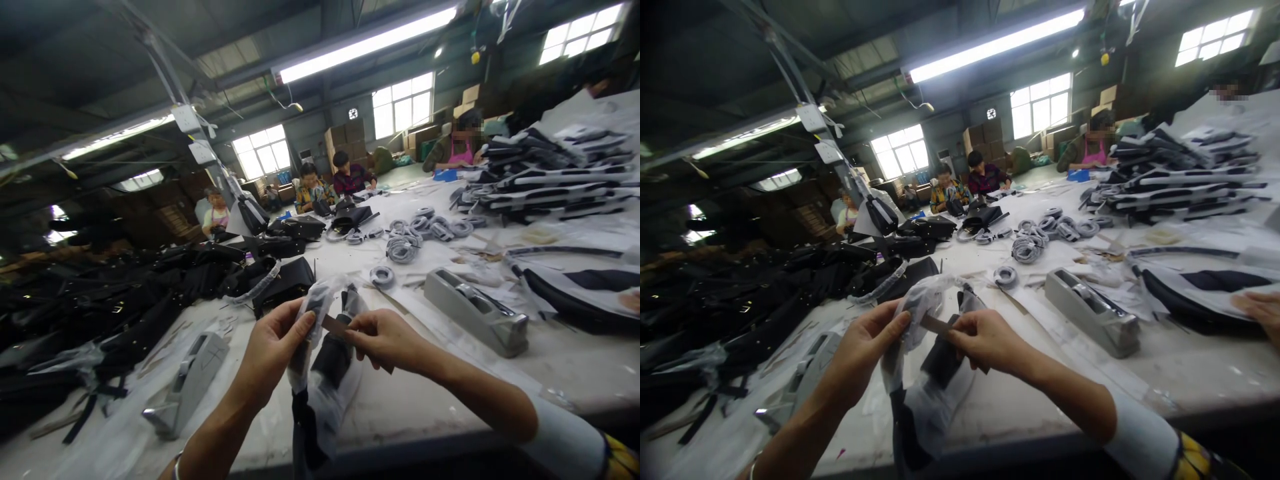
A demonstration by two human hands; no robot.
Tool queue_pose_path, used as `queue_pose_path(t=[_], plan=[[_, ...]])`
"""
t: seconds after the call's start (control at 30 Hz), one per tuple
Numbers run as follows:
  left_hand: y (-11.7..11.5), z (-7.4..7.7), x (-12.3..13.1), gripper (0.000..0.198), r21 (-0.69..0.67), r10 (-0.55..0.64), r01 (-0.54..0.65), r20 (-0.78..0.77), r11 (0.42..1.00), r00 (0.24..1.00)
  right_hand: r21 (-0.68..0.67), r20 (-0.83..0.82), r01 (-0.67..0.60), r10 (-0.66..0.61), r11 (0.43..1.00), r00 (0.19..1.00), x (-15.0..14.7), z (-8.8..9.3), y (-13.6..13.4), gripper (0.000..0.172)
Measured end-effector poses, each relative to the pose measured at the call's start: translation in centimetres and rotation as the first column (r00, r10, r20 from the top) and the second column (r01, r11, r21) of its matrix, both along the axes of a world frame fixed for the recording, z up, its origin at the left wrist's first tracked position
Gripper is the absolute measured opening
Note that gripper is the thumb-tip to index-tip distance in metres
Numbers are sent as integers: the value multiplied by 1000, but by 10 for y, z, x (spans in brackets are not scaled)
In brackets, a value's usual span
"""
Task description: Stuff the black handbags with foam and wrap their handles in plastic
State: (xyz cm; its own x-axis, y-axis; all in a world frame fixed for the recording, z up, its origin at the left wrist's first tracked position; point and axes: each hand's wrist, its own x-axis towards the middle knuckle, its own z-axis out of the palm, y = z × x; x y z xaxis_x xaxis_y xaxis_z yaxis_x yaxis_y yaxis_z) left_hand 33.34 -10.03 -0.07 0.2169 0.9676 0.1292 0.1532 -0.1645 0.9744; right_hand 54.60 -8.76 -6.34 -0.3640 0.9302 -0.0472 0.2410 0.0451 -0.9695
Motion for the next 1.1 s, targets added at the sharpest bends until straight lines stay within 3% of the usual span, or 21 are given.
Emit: queue_pose_path(t=[0.2,0.3,0.5,0.63,0.73,0.87,1.0,1.1], plan=[[0,0,-2,44,1,25,-25,8,1000,1000,66,-63,-24,28,998,998,-1,0,2,42],[0,0,-1,44,12,25,-25,17,1000,1000,138,-83,30,-19,990,996,-1,1,2,43],[-1,1,-2,43,14,32,-33,14,999,999,196,-51,33,-24,980,998,2,-3,0,43],[-3,1,6,40,31,-21,21,2,999,1000,281,-130,74,-38,957,991,-12,6,3,39],[-5,1,11,39,62,-53,55,-21,997,998,202,-270,80,-22,976,963,-23,15,7,37],[-6,2,9,42,44,-57,58,-20,997,998,25,-479,-83,85,996,873,-28,18,4,39],[-8,5,6,42,35,-90,91,-29,995,996,-50,-633,-270,178,962,753,-23,18,-4,42],[-9,7,6,39,81,-73,79,-74,994,995,-90,-677,-347,198,934,709,-17,23,-6,39]])
